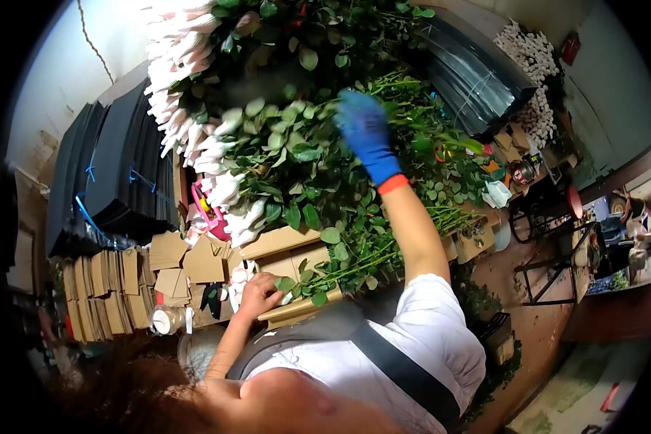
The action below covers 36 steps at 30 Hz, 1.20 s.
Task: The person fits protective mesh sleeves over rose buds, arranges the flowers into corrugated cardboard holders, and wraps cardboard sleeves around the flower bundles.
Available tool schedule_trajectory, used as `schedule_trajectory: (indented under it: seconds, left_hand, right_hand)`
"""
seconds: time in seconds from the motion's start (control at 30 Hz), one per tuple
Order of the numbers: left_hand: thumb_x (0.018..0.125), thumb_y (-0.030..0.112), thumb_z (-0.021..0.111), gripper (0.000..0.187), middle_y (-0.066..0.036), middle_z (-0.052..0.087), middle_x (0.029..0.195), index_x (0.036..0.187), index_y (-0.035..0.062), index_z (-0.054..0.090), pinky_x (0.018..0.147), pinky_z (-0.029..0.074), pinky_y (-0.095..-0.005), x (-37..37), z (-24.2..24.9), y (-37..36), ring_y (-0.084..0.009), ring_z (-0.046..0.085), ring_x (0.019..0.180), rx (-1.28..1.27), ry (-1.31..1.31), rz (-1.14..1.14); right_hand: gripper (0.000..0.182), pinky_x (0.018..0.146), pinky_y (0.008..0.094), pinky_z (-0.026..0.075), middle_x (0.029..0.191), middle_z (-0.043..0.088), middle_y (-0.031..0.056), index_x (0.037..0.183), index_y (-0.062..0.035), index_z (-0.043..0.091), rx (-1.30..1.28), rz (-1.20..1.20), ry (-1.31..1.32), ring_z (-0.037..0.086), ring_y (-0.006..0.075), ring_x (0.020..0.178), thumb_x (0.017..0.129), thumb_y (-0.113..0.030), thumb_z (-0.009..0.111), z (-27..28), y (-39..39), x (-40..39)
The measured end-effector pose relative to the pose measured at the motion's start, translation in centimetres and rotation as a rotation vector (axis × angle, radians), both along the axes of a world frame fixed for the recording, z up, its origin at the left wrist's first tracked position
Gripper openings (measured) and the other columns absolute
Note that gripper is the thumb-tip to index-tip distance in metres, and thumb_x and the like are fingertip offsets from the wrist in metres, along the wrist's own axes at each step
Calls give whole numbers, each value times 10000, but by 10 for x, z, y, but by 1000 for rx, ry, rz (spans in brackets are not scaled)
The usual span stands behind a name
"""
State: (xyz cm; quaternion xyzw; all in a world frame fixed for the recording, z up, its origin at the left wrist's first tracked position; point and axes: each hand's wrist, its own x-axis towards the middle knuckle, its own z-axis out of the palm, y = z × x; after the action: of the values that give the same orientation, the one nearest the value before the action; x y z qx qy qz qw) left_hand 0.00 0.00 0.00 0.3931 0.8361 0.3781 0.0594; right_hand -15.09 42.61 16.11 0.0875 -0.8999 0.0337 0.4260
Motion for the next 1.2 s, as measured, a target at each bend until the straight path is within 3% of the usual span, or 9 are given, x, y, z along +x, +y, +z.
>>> schedule_trajectory:
  seconds: [0.1, 0.3, 0.5, 0.6, 0.7, 0.9, 1.0, 1.03, 1.2]
  left_hand:
    - [767, 145, 729, 271, -83, 719, 943, 1027, 68, 745, 810, 537, -390, -19, 21, -36, -296, 645, 944, -34, 37, -7]
    - [743, 72, 718, 259, -113, 704, 1008, 1000, 45, 739, 818, 532, -405, -6, 6, -9, -334, 630, 901, 48, -93, -15]
    - [774, -19, 712, 744, -146, 599, 1288, 1435, 85, 388, 921, 530, -336, 3, -3, -5, -207, 627, 1126, 257, -492, 235]
    - [790, -5, 703, 623, -120, 582, 1279, 1375, 103, 518, 948, 534, -359, 0, 2, -6, -236, 619, 1137, 226, -538, 151]
    - [769, 3, 710, 474, -112, 572, 1251, 1233, 82, 651, 936, 537, -342, -1, 0, -8, -251, 628, 1118, 138, -419, 86]
    - [756, 3, 714, 559, -147, 587, 1270, 1302, 53, 605, 946, 526, -340, -1, -1, -7, -285, 619, 1124, 151, -382, 82]
    - [756, 42, 716, 565, -152, 602, 1233, 1309, 57, 604, 927, 527, -352, -2, -1, -10, -304, 621, 1099, 97, -326, 65]
    - [756, 49, 716, 558, -149, 605, 1225, 1303, 55, 607, 918, 530, -354, -2, 4, -9, -304, 623, 1087, 85, -317, 62]
    - [813, 93, 727, 331, -149, 671, 1100, 1139, 50, 694, 897, 489, -418, -5, 3, -7, -355, 628, 995, 77, -112, 109]
  right_hand:
    - [288, 972, 422, 516, 1227, 683, 73, 1178, -128, 689, -116, 32, 140, 653, 286, 1088, 899, -199, 673, 51, -31, 38]
    - [261, 976, 392, 519, 1168, 708, 69, 1171, -153, 704, -284, 496, -393, 663, 251, 1098, 911, -169, 677, 45, -4, 113]
    - [228, 817, 438, 547, 1035, 699, 106, 1104, -189, 711, -175, 335, -1034, 662, 337, 938, 881, -219, 672, -85, -8, 191]
    - [312, 813, 437, 550, 1014, 702, 92, 1120, -210, 709, -58, 356, -1089, 670, 322, 932, 825, -312, 706, -127, -2, 202]
    - [373, 810, 445, 552, 978, 715, 82, 1103, -210, 713, 130, 226, -1295, 682, 308, 921, 790, -412, 700, -63, -12, 160]
    - [267, 840, 412, 535, 1014, 699, 85, 1121, -187, 697, -254, 176, -107, 660, 317, 915, 907, -312, 599, -11, -5, -46]
    - [275, 963, 417, 472, 1056, 692, 72, 1139, -204, 700, 249, -301, -186, 631, 295, 1025, 889, -292, 622, -48, 0, -105]
    - [245, 1017, 440, 411, 1069, 684, 62, 1096, -225, 697, 171, -298, -519, 594, 282, 1109, 857, -259, 652, -54, -5, -117]
    - [128, 861, 421, 508, 1004, 680, 72, 980, -139, 666, -69, 66, -225, 646, 302, 953, 871, -194, 628, -14, 13, -76]
